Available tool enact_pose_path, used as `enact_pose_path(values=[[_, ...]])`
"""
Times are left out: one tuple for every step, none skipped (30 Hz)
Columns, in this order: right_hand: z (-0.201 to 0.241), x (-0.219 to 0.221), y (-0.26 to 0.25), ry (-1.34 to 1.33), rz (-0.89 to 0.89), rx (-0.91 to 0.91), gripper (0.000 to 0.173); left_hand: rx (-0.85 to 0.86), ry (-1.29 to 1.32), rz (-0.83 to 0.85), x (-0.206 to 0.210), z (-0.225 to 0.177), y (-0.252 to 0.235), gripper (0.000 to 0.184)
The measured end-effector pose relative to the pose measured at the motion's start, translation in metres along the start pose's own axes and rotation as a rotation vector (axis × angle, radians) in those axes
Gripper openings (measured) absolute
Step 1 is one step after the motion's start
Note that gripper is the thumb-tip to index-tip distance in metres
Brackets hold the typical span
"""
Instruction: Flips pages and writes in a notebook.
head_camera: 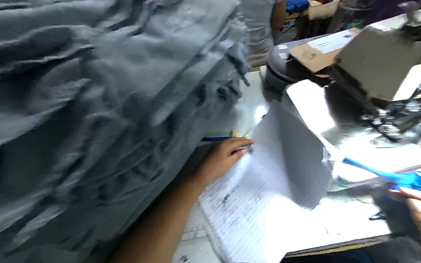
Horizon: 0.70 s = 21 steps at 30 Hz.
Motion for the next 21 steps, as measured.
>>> enact_pose_path(values=[[0.003, -0.001, 0.000, 0.030, -0.030, -0.005, 0.022, 0.002, -0.018, 0.001, 0.001, -0.001, 0.000, 0.028], [0.004, -0.001, 0.001, 0.051, -0.061, -0.010, 0.021, -0.005, -0.026, -0.002, 0.001, 0.000, 0.000, 0.027], [0.004, -0.002, 0.003, 0.061, -0.087, -0.016, 0.020, -0.014, -0.030, -0.011, 0.001, 0.004, 0.000, 0.028], [0.004, -0.002, 0.004, 0.064, -0.099, -0.023, 0.020, -0.010, -0.047, -0.026, 0.002, 0.009, 0.000, 0.030], [0.003, -0.002, 0.006, 0.066, -0.102, -0.034, 0.020, -0.001, -0.064, -0.038, 0.002, 0.015, 0.000, 0.032], [0.003, -0.002, 0.008, 0.062, -0.105, -0.050, 0.021, 0.011, -0.070, -0.053, 0.002, 0.019, 0.000, 0.034], [0.002, -0.001, 0.009, 0.056, -0.100, -0.066, 0.021, 0.025, -0.071, -0.065, 0.002, 0.024, 0.000, 0.036], [0.003, 0.000, 0.011, 0.046, -0.091, -0.081, 0.021, 0.038, -0.073, -0.068, 0.002, 0.028, 0.000, 0.038], [0.004, 0.000, 0.012, 0.033, -0.085, -0.096, 0.021, 0.052, -0.072, -0.061, 0.002, 0.031, 0.000, 0.039], [0.004, 0.000, 0.012, 0.012, -0.080, -0.109, 0.021, 0.064, -0.072, -0.044, 0.002, 0.033, 0.000, 0.039], [0.004, -0.002, 0.013, -0.014, -0.077, -0.122, 0.021, 0.065, -0.068, -0.021, 0.002, 0.032, -0.001, 0.038], [0.004, -0.006, 0.014, -0.044, -0.086, -0.133, 0.020, 0.057, -0.053, 0.005, 0.002, 0.030, -0.001, 0.037], [0.003, -0.012, 0.015, -0.067, -0.103, -0.142, 0.020, 0.041, -0.038, 0.032, 0.003, 0.029, -0.001, 0.036], [0.003, -0.020, 0.016, -0.076, -0.129, -0.145, 0.021, 0.024, -0.027, 0.049, 0.003, 0.028, -0.002, 0.035], [0.002, -0.032, 0.017, -0.063, -0.160, -0.138, 0.021, 0.015, -0.017, 0.061, 0.004, 0.028, -0.002, 0.034], [0.001, -0.045, 0.017, -0.027, -0.193, -0.124, 0.022, 0.010, -0.008, 0.071, 0.004, 0.028, -0.002, 0.034], [-0.001, -0.061, 0.018, 0.025, -0.235, -0.105, 0.022, 0.008, -0.004, 0.080, 0.004, 0.029, -0.003, 0.033], [-0.003, -0.077, 0.019, 0.080, -0.287, -0.079, 0.022, 0.008, 0.001, 0.090, 0.004, 0.030, -0.003, 0.033], [-0.007, -0.095, 0.021, 0.128, -0.347, -0.052, 0.021, 0.009, 0.005, 0.100, 0.005, 0.032, -0.003, 0.033], [-0.010, -0.111, 0.024, 0.159, -0.402, -0.022, 0.021, 0.011, 0.006, 0.105, 0.005, 0.032, -0.003, 0.033], [-0.014, -0.127, 0.027, 0.183, -0.452, 0.011, 0.021, 0.013, 0.009, 0.107, 0.004, 0.033, -0.003, 0.033]])
Point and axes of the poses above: each hand's wrist, its own y-axis away from the middle knuckle, its own x-axis out of the palm, z = x × y, the point moved 10 cm from there along -y, towards the middle knuckle, and after that the axes turned 8 degrees about -x, right-handed, at the moved point
